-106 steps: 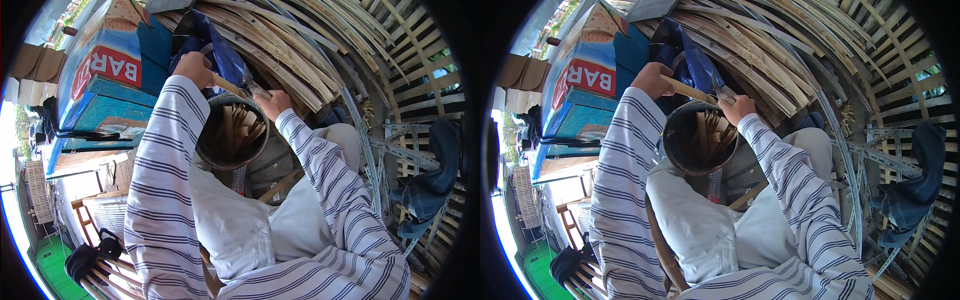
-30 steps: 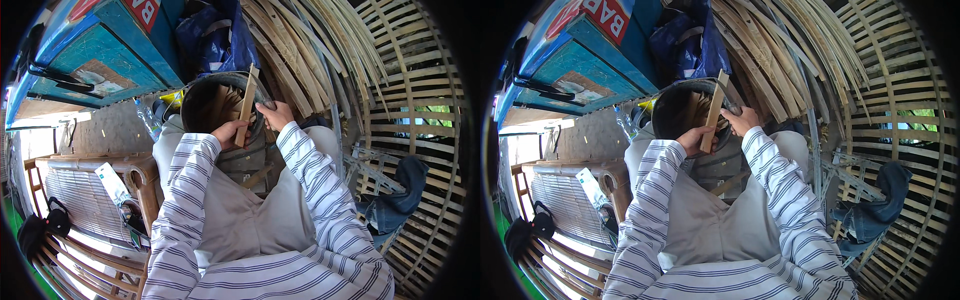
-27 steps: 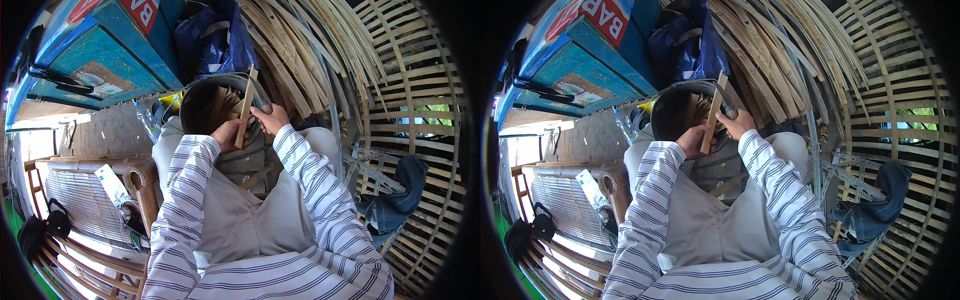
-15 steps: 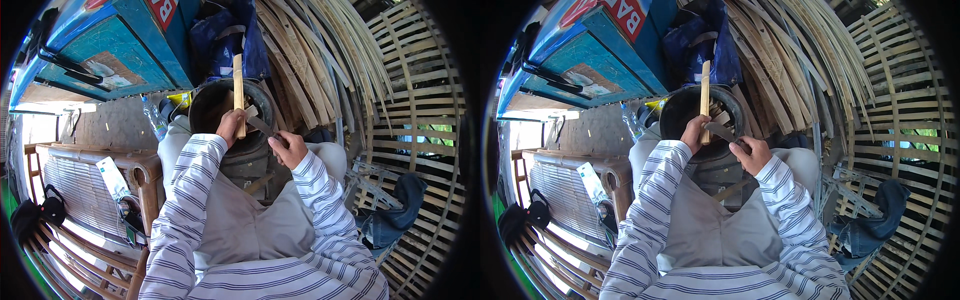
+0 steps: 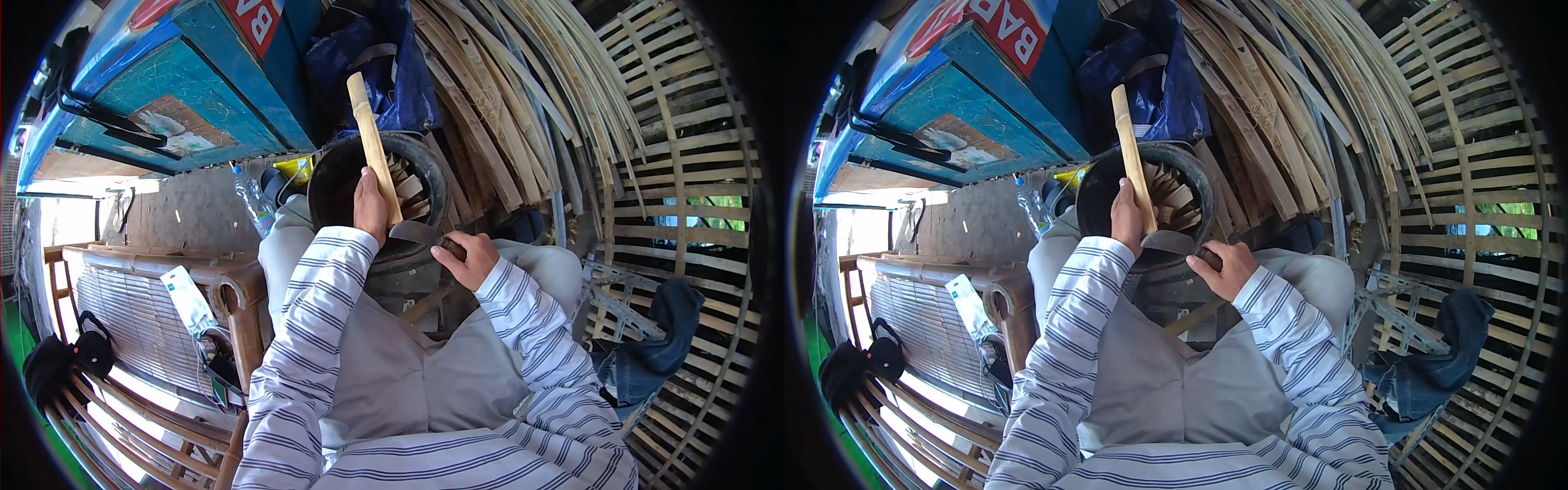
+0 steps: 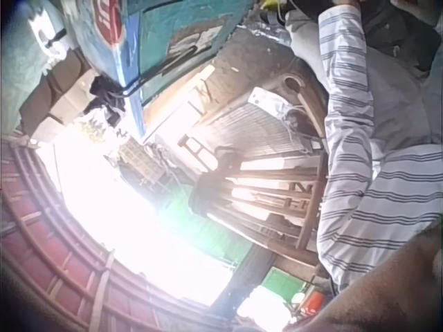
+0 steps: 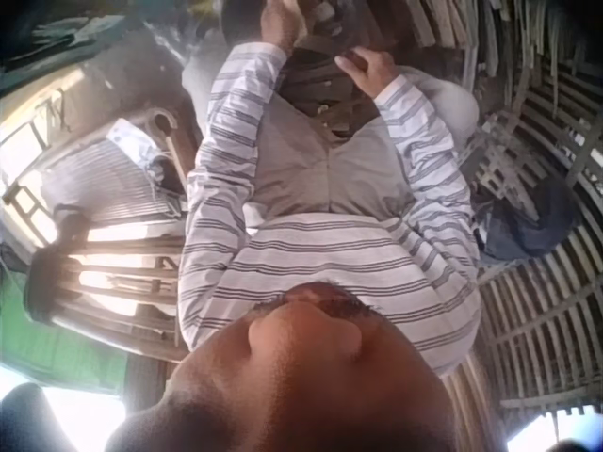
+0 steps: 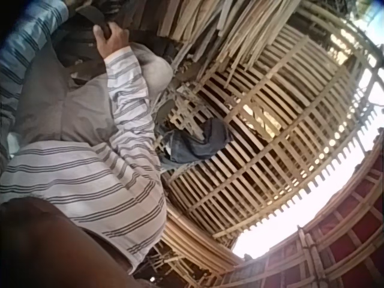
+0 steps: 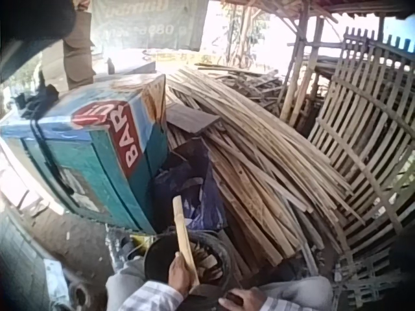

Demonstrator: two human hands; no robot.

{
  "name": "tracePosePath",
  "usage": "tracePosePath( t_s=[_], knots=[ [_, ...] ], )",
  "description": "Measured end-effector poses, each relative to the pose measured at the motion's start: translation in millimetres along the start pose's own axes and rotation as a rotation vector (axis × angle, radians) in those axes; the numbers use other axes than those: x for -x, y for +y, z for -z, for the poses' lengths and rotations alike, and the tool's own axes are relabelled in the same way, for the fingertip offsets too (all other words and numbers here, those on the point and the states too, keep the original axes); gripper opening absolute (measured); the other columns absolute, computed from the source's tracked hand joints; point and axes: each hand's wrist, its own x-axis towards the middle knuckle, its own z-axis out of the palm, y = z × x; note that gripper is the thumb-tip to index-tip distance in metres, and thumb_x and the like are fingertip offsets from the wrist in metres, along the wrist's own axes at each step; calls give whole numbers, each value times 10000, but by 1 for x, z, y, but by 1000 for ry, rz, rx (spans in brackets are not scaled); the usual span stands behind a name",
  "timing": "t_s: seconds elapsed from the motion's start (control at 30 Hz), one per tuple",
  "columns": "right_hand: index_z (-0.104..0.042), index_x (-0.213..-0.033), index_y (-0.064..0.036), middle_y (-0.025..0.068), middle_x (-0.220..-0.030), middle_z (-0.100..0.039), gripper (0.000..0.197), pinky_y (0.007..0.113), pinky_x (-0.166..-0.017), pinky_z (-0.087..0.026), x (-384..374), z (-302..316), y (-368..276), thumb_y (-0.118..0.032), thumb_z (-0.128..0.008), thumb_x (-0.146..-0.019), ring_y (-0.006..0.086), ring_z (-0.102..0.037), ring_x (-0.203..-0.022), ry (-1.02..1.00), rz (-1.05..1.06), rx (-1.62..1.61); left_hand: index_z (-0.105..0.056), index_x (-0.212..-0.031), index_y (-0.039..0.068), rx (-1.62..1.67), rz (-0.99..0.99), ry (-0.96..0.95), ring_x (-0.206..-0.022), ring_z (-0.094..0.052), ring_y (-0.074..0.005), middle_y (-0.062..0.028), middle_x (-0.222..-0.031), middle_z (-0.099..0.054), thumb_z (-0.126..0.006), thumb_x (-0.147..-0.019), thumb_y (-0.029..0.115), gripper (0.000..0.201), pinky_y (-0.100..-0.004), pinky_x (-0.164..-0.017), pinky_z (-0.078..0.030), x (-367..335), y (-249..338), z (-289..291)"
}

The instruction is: The person is shaving and smoothing bamboo strips with a knife.

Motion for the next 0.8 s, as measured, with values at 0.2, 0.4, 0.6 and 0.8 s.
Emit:
tracePosePath(
  t_s=[0.2,0.4,0.6,0.8],
  knots=[
    [-634,-864,13,202,-663,-628,391,407,-583,-515,-2,1,-2,-376,-661,-835,381,-636,-652,55,71,72,-532,-1173,-7,-93,-144,50,-734,-563,-152,-78,-883,-567,-310,-992,496,579,-288,-691,-467,-14,-14,10],
    [-629,-869,13,200,-663,-627,393,411,-585,-515,0,3,2,-378,-656,-838,387,-632,-655,49,59,78,-533,-1172,-22,-66,-82,14,-760,-559,-146,-82,-906,-574,-316,-997,476,571,-284,-711,-458,-5,-6,2],
    [-633,-874,13,197,-668,-630,402,416,-596,-517,-1,4,-1,-387,-653,-838,388,-630,-653,52,66,79,-529,-1178,-26,-57,-64,51,-752,-558,-149,-76,-894,-573,-322,-999,463,560,-291,-695,-460,-12,-12,4],
    [-616,-855,17,174,-665,-635,351,386,-569,-514,-1,5,3,-328,-678,-834,368,-639,-637,60,74,128,-524,-1184,-23,-109,-144,71,-800,-550,-149,-84,-935,-575,-334,-998,463,554,-293,-753,-450,-12,-14,4]
  ],
)
